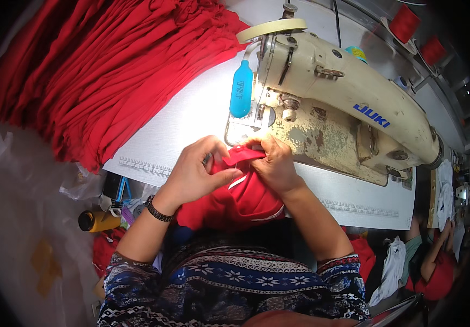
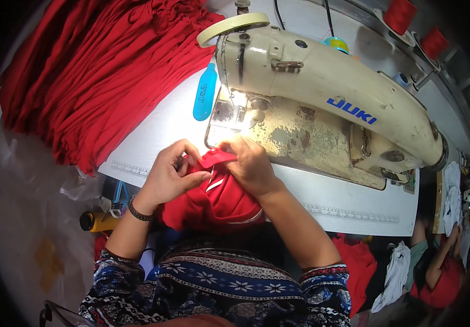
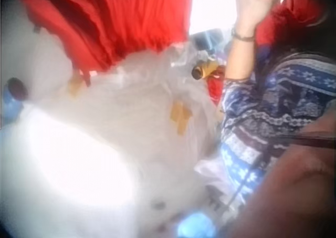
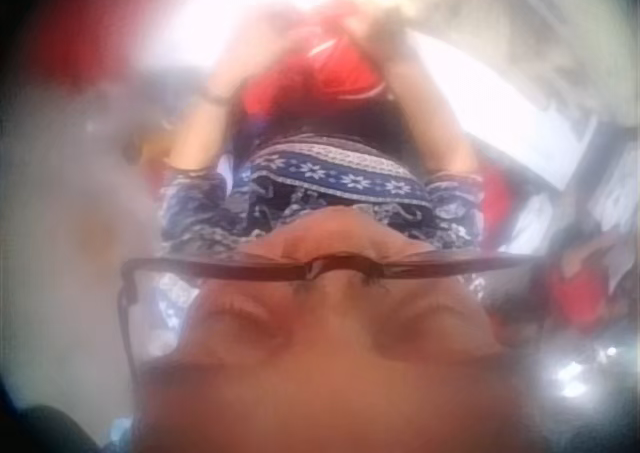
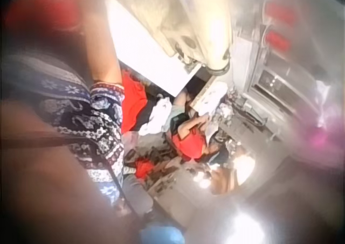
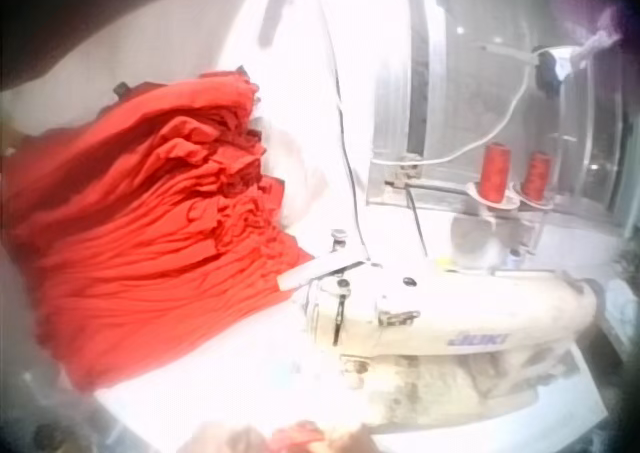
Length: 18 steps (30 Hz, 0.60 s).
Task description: The person sews red fabric using a sewing machine and then measures the neckline with a tape measure.
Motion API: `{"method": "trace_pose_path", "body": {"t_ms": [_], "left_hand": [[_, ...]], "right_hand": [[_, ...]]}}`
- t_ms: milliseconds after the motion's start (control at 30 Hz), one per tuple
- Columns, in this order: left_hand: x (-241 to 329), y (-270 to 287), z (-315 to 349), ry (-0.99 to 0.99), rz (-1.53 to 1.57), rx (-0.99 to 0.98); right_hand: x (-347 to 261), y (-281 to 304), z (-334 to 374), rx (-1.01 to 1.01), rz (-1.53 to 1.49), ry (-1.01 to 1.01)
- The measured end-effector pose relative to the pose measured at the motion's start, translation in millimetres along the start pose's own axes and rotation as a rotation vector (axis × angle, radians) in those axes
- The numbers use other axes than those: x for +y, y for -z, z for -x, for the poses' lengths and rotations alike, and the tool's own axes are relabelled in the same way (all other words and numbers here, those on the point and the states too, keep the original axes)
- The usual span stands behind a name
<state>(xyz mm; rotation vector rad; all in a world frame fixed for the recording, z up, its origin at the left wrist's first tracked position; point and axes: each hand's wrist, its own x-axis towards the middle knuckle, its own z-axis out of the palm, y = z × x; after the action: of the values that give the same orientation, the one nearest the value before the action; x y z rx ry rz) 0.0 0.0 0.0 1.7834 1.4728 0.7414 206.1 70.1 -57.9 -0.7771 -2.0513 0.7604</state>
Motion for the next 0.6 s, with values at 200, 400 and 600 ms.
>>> {"method": "trace_pose_path", "body": {"t_ms": [200,400,600], "left_hand": [[-26,1,-5,-0.13,-0.197,0.208],[-46,8,-30,-0.04,0.129,0.325],[-28,6,-46,0.013,-0.02,0.13]], "right_hand": [[-1,-10,-15,0.041,-0.045,0.122],[-1,13,-18,-0.209,-0.218,-0.296],[0,25,-4,-0.338,-0.45,-0.424]]}}
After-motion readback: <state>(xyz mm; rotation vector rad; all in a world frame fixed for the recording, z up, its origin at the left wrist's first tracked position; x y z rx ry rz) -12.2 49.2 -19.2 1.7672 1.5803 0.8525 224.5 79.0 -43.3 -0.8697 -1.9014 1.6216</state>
